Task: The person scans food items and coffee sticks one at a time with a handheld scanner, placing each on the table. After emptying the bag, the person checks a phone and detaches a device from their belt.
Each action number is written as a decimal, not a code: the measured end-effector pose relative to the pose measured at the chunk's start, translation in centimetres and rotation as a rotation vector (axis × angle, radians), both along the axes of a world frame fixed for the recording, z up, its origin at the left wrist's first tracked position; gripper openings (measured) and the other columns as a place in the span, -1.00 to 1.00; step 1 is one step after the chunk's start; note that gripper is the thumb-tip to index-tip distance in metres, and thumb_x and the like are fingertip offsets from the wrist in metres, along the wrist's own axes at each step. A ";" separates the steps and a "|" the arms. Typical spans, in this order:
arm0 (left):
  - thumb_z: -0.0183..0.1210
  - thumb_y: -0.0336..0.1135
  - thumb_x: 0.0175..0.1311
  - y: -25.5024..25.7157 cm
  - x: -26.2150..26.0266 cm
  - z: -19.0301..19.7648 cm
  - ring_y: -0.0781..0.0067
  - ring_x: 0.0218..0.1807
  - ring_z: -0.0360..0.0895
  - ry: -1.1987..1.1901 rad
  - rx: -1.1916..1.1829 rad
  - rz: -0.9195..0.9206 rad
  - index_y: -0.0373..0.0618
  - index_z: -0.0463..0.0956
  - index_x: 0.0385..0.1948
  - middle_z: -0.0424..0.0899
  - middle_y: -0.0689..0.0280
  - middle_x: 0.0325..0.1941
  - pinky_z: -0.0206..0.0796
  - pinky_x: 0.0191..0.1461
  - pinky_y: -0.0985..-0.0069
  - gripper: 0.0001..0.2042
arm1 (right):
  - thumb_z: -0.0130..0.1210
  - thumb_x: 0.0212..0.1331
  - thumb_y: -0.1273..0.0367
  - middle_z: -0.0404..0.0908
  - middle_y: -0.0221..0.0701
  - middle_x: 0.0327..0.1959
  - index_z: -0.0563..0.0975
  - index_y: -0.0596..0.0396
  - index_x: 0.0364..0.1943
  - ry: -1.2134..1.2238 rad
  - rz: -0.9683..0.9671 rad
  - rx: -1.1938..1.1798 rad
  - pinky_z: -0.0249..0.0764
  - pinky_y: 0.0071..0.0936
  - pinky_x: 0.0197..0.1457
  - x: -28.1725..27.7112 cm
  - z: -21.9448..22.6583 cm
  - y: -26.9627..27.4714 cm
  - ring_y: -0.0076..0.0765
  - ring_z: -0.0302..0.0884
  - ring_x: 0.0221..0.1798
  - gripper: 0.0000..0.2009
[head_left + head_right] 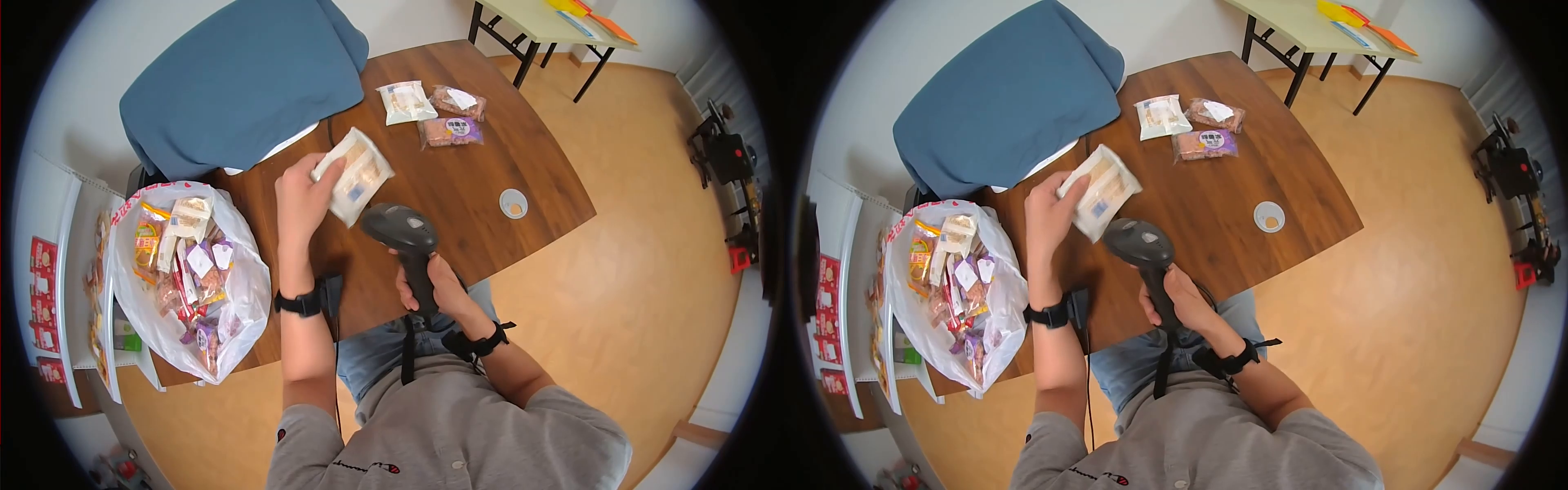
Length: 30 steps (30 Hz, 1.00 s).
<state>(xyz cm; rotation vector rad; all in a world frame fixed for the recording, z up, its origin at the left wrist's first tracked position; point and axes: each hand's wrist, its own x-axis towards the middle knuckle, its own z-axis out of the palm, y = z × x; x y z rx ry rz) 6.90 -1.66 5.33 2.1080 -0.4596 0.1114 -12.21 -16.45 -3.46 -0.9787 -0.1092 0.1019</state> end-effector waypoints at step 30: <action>0.55 0.03 -0.26 25.2 13.6 0.2 0.07 0.11 0.60 0.211 0.684 0.354 -0.52 0.37 0.14 0.60 -0.12 0.09 0.47 0.10 0.37 -0.06 | -0.32 0.35 -0.24 0.43 -0.36 -0.51 0.25 0.10 0.27 -0.021 -0.084 0.118 0.38 -0.53 -0.46 -0.9 -0.6 -0.3 -0.52 0.39 -0.60 -0.28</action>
